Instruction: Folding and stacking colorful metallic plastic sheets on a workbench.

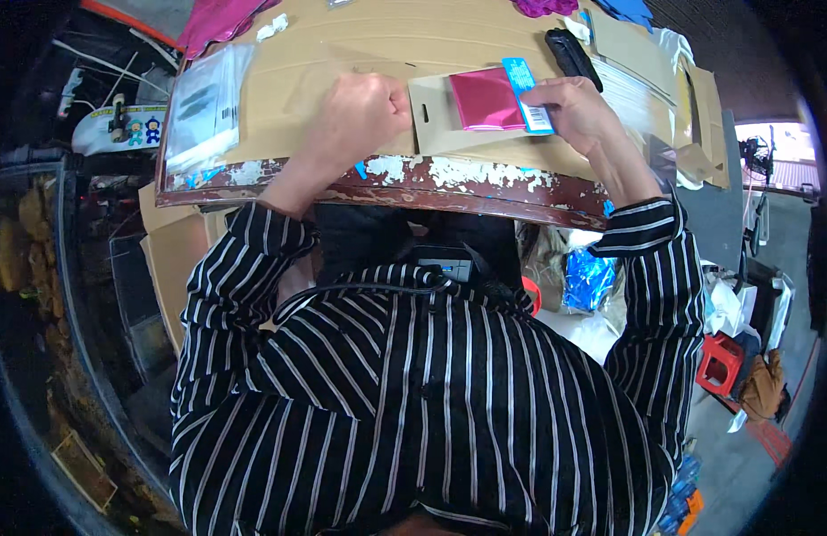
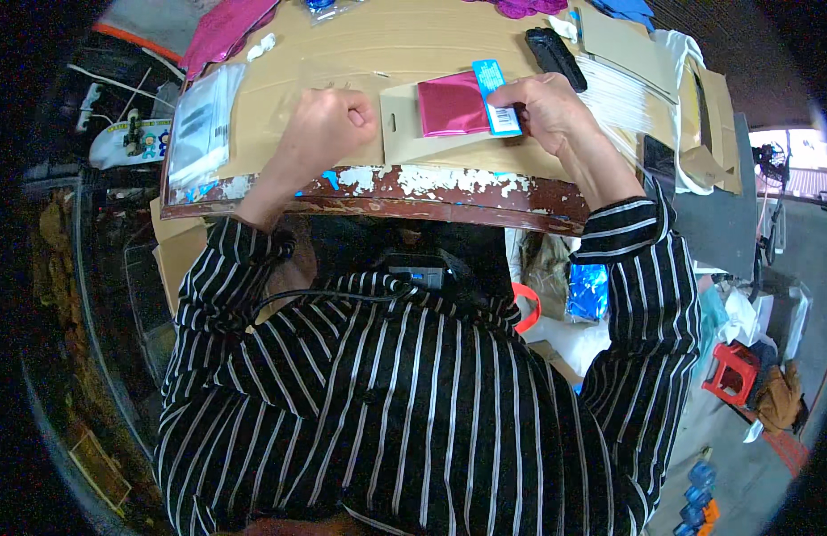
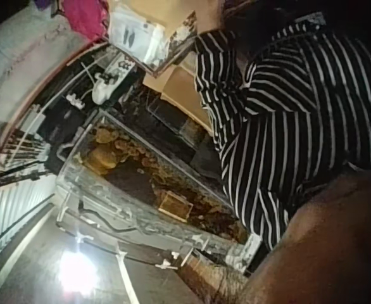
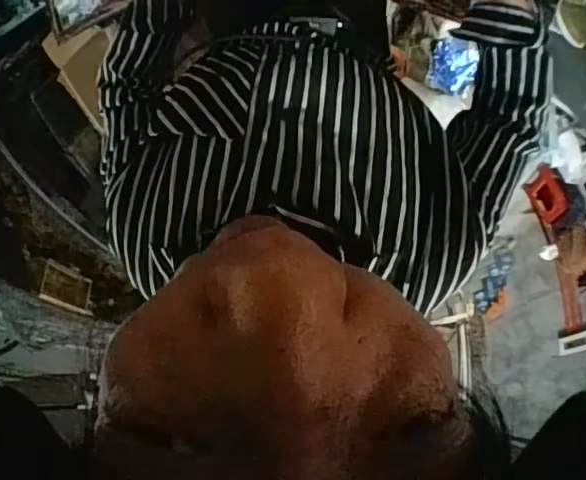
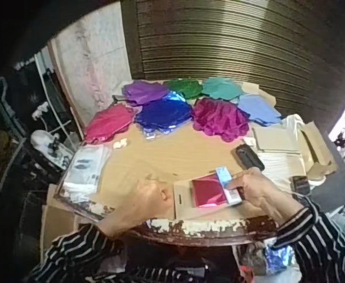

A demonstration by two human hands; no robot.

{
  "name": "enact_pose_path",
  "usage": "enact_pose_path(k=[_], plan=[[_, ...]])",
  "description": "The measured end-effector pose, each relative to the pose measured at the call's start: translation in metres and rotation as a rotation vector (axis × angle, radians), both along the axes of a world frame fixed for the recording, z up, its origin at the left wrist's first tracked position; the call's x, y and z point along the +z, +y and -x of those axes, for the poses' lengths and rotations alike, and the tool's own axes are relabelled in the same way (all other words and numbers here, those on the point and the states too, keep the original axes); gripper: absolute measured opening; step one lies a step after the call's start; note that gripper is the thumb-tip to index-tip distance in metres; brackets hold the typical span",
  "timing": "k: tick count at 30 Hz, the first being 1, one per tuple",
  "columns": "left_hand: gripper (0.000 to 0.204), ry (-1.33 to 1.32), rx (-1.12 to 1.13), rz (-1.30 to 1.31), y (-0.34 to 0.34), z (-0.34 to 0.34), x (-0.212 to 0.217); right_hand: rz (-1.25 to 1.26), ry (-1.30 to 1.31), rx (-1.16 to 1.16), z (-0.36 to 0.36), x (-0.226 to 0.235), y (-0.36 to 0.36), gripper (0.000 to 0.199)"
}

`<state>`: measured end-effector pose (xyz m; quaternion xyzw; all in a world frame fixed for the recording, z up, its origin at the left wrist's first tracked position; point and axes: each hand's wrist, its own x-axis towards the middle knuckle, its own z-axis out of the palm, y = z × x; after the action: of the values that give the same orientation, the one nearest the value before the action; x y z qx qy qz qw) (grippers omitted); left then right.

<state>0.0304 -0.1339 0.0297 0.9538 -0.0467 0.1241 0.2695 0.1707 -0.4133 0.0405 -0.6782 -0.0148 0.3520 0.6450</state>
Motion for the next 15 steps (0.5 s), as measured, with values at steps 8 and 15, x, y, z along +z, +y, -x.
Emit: enact_pose_path(k=[8, 15], plan=[[0.028, 0.063, 0.155, 0.076, 0.02, -0.004, -0.005, 0.077, -0.015, -0.024, 0.0, -0.001, 0.004, 0.007], [0.038, 0.347, 0.076, 0.156, 0.033, -0.01, 0.002, -0.051, 0.026, -0.038, 0.002, -0.002, 0.007, 0.011]])
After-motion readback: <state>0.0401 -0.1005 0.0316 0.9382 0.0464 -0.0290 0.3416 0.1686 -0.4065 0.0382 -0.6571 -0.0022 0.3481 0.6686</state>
